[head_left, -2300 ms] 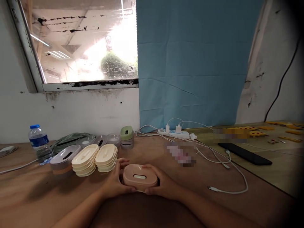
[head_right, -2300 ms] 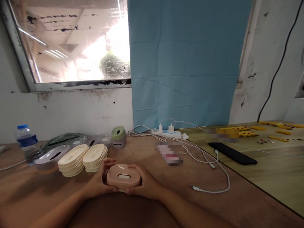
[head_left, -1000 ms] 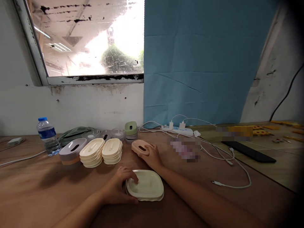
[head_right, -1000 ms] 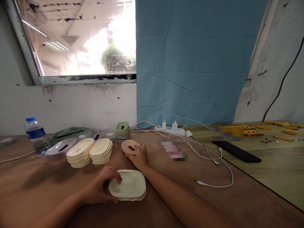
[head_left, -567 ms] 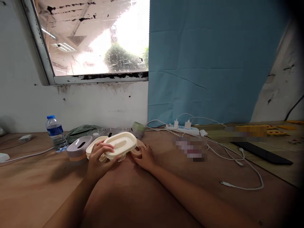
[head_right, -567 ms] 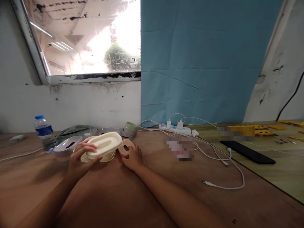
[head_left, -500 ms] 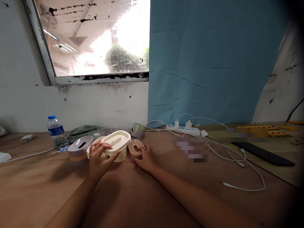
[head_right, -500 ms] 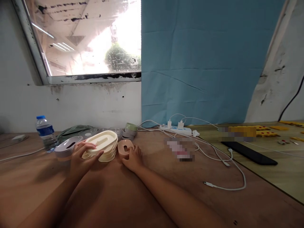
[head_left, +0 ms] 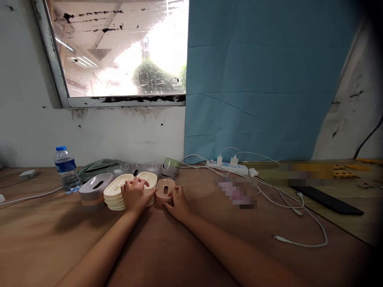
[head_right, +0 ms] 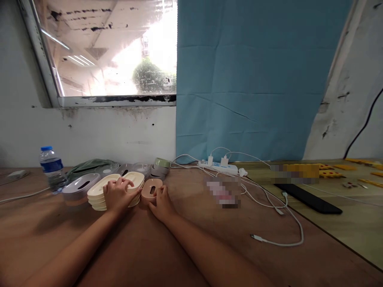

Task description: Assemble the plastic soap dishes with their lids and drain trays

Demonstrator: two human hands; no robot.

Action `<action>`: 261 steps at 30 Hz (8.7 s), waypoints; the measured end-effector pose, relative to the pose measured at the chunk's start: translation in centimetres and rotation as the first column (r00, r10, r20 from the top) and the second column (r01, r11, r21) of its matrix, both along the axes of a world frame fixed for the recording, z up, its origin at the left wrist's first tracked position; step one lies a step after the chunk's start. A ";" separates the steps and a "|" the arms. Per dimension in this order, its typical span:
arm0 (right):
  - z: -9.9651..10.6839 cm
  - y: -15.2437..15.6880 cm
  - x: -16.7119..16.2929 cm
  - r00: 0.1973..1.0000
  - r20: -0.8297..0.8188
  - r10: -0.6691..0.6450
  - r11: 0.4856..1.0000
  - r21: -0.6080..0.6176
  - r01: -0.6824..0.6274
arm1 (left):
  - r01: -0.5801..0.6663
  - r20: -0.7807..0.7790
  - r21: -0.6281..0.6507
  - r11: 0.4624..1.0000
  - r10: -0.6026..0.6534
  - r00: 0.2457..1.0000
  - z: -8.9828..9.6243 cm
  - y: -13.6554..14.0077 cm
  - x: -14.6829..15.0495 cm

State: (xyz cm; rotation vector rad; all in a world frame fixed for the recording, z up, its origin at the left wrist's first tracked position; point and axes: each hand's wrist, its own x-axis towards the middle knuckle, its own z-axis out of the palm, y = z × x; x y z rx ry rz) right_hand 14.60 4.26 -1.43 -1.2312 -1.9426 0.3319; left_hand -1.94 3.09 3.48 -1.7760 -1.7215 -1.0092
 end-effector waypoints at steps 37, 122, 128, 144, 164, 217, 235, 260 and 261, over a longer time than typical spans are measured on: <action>1.6 -5.7 9.7 0.946 0.311 0.095 0.985 -0.164 -0.045 | 0.607 -0.049 -0.651 0.455 -0.823 0.565 -2.0 -5.1 1.2; 2.2 -4.1 10.9 0.907 0.384 0.173 0.956 -0.287 -0.061 | 0.832 0.138 -0.321 0.453 -0.846 0.514 -2.4 -2.4 3.0; 1.7 -2.9 12.0 0.923 0.384 0.008 0.966 -0.243 0.092 | 0.926 0.491 -0.303 0.223 -0.797 0.353 -2.7 -3.4 1.3; 1.7 -3.0 11.7 0.970 0.240 -0.040 0.972 -0.215 0.093 | 0.854 0.385 -0.219 0.472 -0.763 0.520 -1.5 -3.6 -0.7; 3.2 -6.4 9.5 0.896 0.130 0.424 0.897 -0.193 -0.397 | 0.536 0.050 -0.154 0.830 -0.536 0.843 -2.0 -0.2 -4.0; 3.8 -5.8 10.8 0.878 0.216 0.428 0.853 -0.416 -0.314 | 0.833 0.468 -0.464 0.300 -0.715 0.519 -2.3 -4.8 2.3; 3.8 -5.7 10.7 0.870 0.240 0.431 0.878 -0.333 -0.344 | 0.500 0.065 -0.220 0.838 -0.499 0.864 2.2 1.6 1.7; 3.2 -5.6 10.7 0.896 0.174 0.408 0.879 -0.338 -0.335 | 0.473 0.540 0.151 0.868 -0.473 0.696 5.2 8.9 1.1; 2.9 -5.5 10.7 0.903 0.138 0.406 0.875 -0.342 -0.341 | 0.513 0.572 0.200 0.835 -0.524 0.630 5.2 7.7 1.3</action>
